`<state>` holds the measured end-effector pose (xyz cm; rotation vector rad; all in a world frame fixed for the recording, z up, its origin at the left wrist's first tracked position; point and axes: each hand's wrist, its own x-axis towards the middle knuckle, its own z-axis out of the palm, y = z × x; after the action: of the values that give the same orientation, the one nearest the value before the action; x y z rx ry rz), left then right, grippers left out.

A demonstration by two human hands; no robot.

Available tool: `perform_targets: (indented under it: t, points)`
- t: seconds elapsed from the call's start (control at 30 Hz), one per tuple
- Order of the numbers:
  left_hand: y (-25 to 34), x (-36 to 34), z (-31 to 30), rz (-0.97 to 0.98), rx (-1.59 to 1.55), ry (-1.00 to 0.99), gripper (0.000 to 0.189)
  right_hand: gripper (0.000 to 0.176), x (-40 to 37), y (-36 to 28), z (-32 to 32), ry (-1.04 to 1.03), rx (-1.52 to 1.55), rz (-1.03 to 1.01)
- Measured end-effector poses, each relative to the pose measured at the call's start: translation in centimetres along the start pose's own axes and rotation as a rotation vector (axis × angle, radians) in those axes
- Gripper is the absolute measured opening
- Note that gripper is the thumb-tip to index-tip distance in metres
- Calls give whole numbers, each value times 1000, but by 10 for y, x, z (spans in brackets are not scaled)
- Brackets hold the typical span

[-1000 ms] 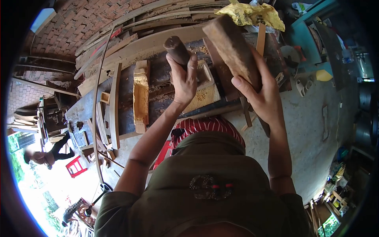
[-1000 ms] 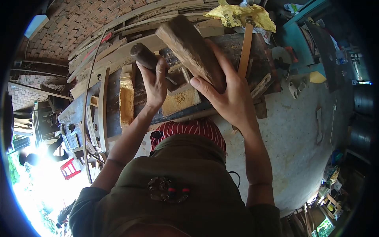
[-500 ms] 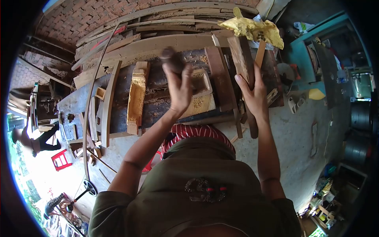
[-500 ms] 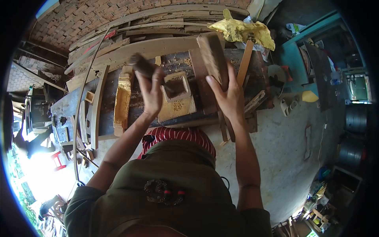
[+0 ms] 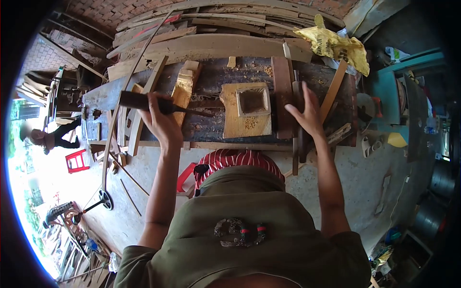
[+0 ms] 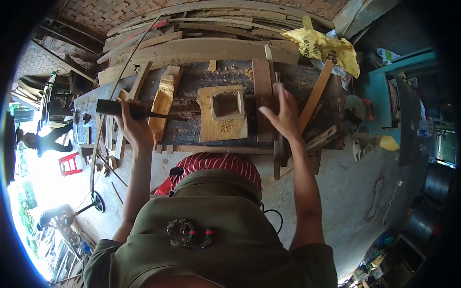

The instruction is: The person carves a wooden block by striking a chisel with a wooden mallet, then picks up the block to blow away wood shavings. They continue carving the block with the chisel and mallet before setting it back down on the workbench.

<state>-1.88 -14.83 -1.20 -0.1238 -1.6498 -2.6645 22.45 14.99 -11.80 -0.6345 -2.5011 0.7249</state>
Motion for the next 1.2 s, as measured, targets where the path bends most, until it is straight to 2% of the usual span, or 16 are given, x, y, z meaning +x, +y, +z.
perform_targets:
  t: [0.03,0.1,0.2,0.23,0.4,0.47,0.53,0.6,0.67,0.73,0.83,0.93,0.97,1.03,1.13,1.2]
  points:
    - [2,0,-11,7,25,7,18,93,13,-25,-5,-1,6,2]
    - [3,-3,-24,26,35,35,18,100,33,-66,-6,-213,-86,-321]
    - [13,-13,-28,8,-5,138,19,107,43,-61,30,-358,-305,-478]
    - [21,-19,-26,0,38,167,17,106,47,-59,35,-510,-46,-323]
    - [36,-26,-42,92,78,265,17,84,38,-69,37,-447,305,-37]
    - [42,-25,-51,104,35,282,16,73,29,-90,14,-446,1259,718]
    - [48,-27,-51,125,63,297,17,65,26,-90,-5,-519,1677,883]
    - [49,-27,-49,115,56,353,18,65,19,-66,1,-527,1714,969]
    - [41,-25,-48,104,66,312,18,67,7,-28,22,-520,1322,1119]
    - [40,-27,-47,103,95,292,18,66,10,-37,19,-535,1283,1134]
    - [34,-24,-28,86,41,216,18,70,24,-61,12,-438,1250,845]
    - [35,-24,-7,54,-27,140,17,102,29,-91,13,-140,461,-16]
    - [36,-22,-3,49,-26,128,17,102,27,-84,23,-130,460,-8]
    - [35,-20,5,53,-34,29,16,110,21,-72,39,-293,-114,-346]
    - [39,-25,21,48,-27,-66,16,115,12,-74,50,-237,43,-231]
    - [39,-27,37,37,-62,-46,19,105,10,-69,44,-303,46,-206]
